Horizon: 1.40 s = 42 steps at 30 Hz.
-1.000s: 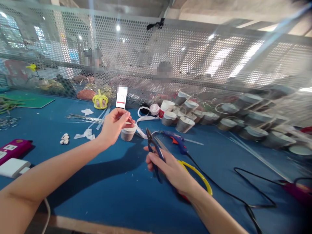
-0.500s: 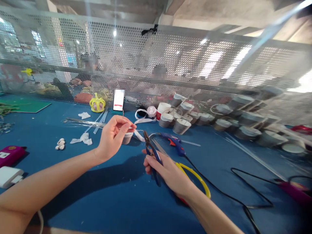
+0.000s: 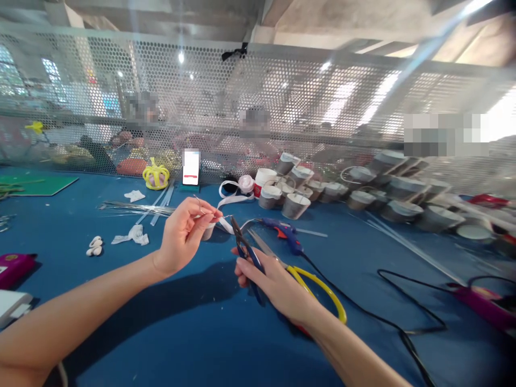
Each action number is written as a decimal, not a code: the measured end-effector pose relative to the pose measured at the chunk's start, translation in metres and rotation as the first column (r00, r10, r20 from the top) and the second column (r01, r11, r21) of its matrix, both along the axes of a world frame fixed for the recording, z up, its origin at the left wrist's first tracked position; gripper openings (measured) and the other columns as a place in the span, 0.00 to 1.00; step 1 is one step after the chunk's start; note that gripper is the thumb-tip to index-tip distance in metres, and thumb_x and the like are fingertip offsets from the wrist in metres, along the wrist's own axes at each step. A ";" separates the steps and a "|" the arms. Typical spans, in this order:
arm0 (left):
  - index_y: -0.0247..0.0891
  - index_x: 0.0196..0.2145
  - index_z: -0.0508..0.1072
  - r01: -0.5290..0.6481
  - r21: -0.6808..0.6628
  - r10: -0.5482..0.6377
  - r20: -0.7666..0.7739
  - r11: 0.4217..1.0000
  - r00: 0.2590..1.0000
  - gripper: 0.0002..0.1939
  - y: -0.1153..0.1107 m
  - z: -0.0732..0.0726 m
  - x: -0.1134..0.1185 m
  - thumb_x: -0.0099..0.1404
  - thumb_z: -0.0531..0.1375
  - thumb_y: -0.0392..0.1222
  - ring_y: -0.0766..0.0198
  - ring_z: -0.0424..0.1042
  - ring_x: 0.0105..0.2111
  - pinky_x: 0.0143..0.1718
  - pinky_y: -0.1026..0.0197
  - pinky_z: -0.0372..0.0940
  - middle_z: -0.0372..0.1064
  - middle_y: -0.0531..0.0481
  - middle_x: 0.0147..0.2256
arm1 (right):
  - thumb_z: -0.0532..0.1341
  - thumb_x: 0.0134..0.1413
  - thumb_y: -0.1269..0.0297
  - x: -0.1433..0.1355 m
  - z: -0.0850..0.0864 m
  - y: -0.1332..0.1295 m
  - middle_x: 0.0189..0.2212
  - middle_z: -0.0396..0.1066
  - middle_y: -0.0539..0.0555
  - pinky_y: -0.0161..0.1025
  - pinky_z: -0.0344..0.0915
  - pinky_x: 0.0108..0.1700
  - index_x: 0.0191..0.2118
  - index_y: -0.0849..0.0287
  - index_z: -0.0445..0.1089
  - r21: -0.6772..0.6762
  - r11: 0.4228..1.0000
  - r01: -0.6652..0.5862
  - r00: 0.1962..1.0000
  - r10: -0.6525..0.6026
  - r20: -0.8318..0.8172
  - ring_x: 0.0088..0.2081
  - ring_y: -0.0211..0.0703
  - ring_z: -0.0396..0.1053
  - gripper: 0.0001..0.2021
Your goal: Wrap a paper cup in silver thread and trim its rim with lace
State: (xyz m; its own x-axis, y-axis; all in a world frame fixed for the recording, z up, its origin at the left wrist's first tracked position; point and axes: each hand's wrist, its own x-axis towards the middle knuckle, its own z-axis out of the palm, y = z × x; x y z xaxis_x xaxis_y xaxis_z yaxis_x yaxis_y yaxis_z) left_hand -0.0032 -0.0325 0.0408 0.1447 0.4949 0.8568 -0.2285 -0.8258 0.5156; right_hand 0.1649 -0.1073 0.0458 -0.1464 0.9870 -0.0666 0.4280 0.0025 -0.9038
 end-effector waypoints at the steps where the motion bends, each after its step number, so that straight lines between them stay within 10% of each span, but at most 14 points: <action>1: 0.37 0.34 0.63 -0.003 0.001 0.003 -0.003 1.000 1.000 0.04 0.000 0.000 0.000 0.64 0.51 0.31 0.67 0.72 0.36 0.38 0.60 0.71 0.62 0.50 0.36 | 0.51 0.54 0.54 0.000 0.000 0.000 0.27 0.65 0.51 0.36 0.64 0.35 0.45 0.65 0.62 0.003 1.000 -0.001 1.000 0.001 0.006 0.28 0.37 0.66 0.19; 27: 0.37 0.36 0.64 0.058 0.083 -0.052 -0.076 0.995 0.996 0.08 -0.004 -0.005 0.001 0.63 0.51 0.27 0.66 0.71 0.39 0.40 0.58 0.70 0.62 0.48 0.38 | 0.50 0.55 0.55 0.002 -0.005 0.001 0.24 0.60 0.47 0.33 0.60 0.25 0.41 0.62 0.61 0.036 0.999 0.034 0.999 -0.034 -0.007 0.22 0.33 0.59 0.15; 32: 0.36 0.38 0.67 -0.029 -0.150 -0.012 -0.264 0.988 0.964 0.07 0.012 -0.006 -0.005 0.59 0.57 0.33 0.64 0.70 0.40 0.44 0.56 0.66 0.66 0.46 0.38 | 0.50 0.55 0.55 0.005 -0.005 0.002 0.23 0.59 0.47 0.32 0.58 0.22 0.42 0.62 0.62 0.115 0.991 0.068 0.997 -0.072 0.035 0.21 0.33 0.58 0.16; 34: 0.34 0.36 0.67 0.022 -0.489 -0.176 -0.271 0.872 0.946 0.07 0.014 -0.002 -0.005 0.60 0.57 0.39 0.66 0.71 0.33 0.40 0.57 0.67 0.68 0.47 0.32 | 0.50 0.56 0.56 0.005 -0.004 0.001 0.22 0.61 0.47 0.33 0.58 0.23 0.42 0.62 0.63 0.165 0.984 0.067 0.990 -0.086 0.114 0.21 0.35 0.59 0.16; 38: 0.30 0.31 0.67 0.254 -0.922 -0.656 0.000 0.293 0.755 0.17 0.009 0.010 -0.004 0.61 0.54 0.50 0.64 0.72 0.23 0.29 0.57 0.69 0.69 0.47 0.24 | 0.52 0.55 0.60 0.005 -0.005 0.001 0.29 0.71 0.53 0.36 0.62 0.32 0.41 0.61 0.66 0.353 0.936 0.021 0.955 -0.123 0.269 0.29 0.41 0.68 0.13; 42: 0.31 0.31 0.67 0.278 -0.946 -0.660 0.103 0.166 0.744 0.08 0.003 0.019 -0.006 0.63 0.54 0.40 0.71 0.66 0.16 0.19 0.66 0.64 0.65 0.53 0.18 | 0.52 0.56 0.62 0.004 -0.007 0.003 0.35 0.73 0.56 0.37 0.63 0.36 0.41 0.61 0.66 0.435 0.900 -0.029 0.926 -0.140 0.350 0.35 0.45 0.70 0.11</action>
State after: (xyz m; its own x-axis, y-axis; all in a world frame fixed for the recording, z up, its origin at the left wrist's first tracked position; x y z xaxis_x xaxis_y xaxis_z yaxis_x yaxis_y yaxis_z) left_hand -0.0093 -0.0293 0.0601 0.7655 0.6147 -0.1901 -0.0868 0.3915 0.9161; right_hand 0.1694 -0.1046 0.0385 -0.1389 0.9364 0.3224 0.7360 0.3154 -0.5990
